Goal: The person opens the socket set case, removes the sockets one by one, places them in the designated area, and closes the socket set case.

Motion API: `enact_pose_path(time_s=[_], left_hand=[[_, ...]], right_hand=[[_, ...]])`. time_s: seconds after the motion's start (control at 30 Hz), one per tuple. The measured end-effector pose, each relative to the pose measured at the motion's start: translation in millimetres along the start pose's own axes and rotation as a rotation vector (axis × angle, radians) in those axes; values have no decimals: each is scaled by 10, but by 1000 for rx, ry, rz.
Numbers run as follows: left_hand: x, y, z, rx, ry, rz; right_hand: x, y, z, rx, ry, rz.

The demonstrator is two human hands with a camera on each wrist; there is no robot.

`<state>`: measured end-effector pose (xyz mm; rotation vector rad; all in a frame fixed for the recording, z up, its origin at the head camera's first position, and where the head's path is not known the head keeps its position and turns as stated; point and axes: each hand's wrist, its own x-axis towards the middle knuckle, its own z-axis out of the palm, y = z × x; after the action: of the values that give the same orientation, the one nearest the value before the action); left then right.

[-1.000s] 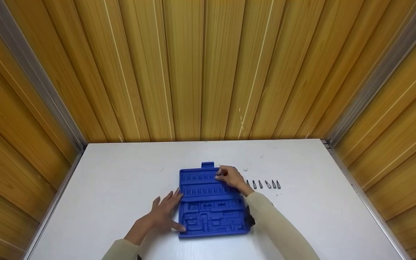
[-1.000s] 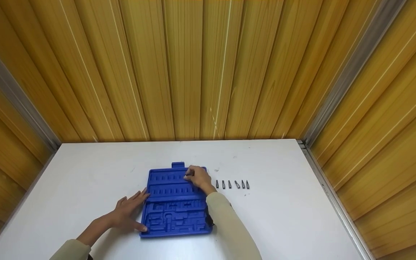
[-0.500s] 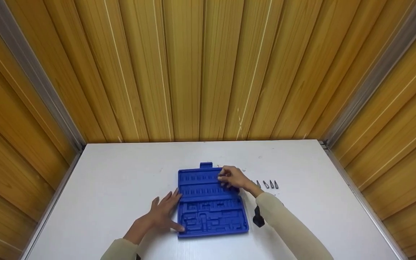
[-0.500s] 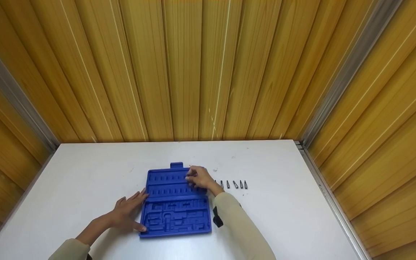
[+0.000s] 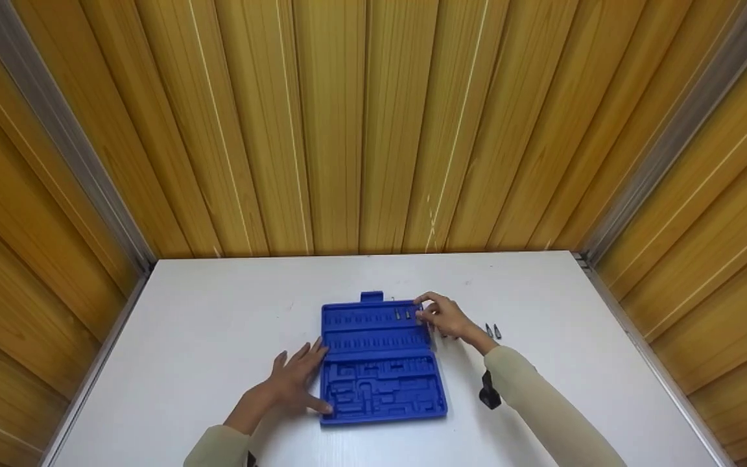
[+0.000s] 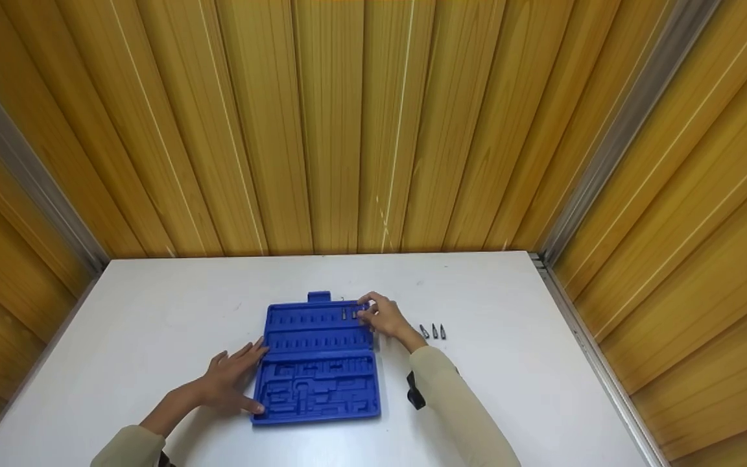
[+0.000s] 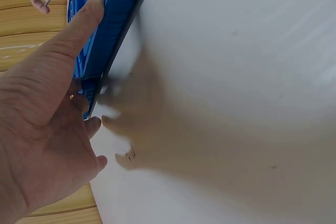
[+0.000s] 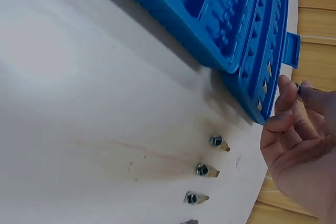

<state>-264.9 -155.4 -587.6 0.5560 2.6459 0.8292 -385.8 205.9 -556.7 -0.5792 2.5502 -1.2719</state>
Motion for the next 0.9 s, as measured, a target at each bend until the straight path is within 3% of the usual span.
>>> enact_pose_path(time_s=[0.13,0.6,0.9], left_hand=[[-9,-10,-1,-9,-3,-8],[0,-14,-19,-32,-3,-4],[-1,-26,-15,-18,3,3]], right_hand=[[-47,30,-100,-18,1,13],[-233,158,-441,90,-15,82],[-413,378,-670,-70,45,89]])
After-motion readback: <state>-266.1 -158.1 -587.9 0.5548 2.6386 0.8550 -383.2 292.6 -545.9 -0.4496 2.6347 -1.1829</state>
